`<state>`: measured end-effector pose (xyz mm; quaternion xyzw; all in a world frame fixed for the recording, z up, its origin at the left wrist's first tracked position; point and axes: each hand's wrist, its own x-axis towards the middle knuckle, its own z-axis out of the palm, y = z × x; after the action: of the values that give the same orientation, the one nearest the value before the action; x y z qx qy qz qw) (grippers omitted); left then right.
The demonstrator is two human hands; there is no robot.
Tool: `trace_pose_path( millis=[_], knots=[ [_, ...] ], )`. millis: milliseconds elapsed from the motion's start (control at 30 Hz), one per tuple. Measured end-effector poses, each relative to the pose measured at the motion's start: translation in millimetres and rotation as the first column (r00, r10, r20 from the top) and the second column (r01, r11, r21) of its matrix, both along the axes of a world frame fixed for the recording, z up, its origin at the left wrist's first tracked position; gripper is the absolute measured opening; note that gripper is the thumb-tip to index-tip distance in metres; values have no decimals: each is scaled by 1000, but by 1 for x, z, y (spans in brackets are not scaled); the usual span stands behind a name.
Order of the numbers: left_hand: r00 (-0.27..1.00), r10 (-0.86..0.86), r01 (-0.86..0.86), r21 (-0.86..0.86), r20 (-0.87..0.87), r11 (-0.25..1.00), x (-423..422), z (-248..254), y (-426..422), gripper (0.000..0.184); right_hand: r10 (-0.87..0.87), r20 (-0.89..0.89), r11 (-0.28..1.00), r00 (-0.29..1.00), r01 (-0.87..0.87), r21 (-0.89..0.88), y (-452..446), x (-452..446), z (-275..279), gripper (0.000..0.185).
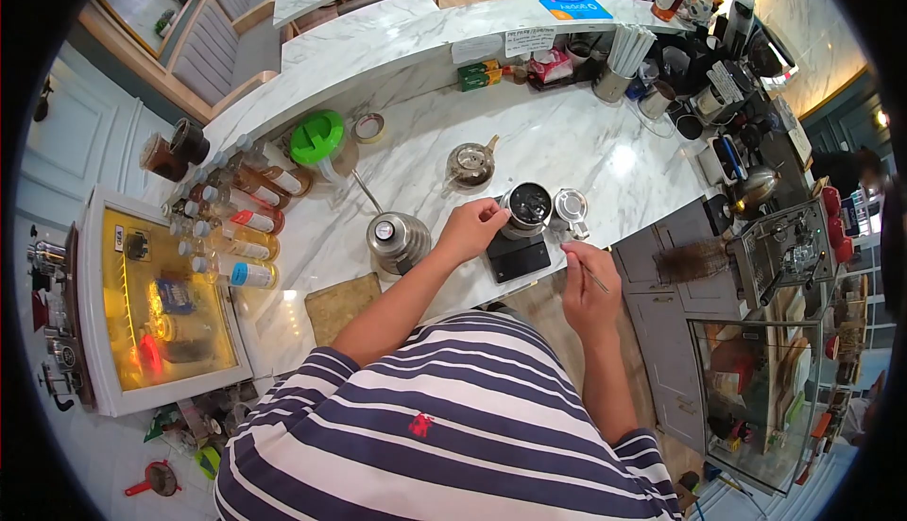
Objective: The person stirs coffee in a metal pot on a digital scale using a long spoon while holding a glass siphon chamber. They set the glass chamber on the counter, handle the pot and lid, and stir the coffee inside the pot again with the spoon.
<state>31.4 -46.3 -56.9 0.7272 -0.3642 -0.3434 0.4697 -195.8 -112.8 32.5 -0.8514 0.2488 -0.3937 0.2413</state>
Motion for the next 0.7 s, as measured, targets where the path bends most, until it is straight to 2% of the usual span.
trace_pose_path(
  millis=[167,467,533,700],
  knots=[
    [1000,2,-3,13,17,1000,0,-3,0,30,-80,-24,996,997,81,34,-8,-1,-1,9],
    [1000,-1,1,-3,21,1000,0,-5,-1,30,-50,-5,990,999,50,130,6,8,2,9],
    [1000,-1,1,1,21,1000,0,-5,-1,31,-92,-12,985,996,93,144,2,5,2,9],
    [999,9,-10,14,37,1000,2,-10,-2,34,-109,-19,987,994,111,113,-4,-6,1,10]
  ],
)
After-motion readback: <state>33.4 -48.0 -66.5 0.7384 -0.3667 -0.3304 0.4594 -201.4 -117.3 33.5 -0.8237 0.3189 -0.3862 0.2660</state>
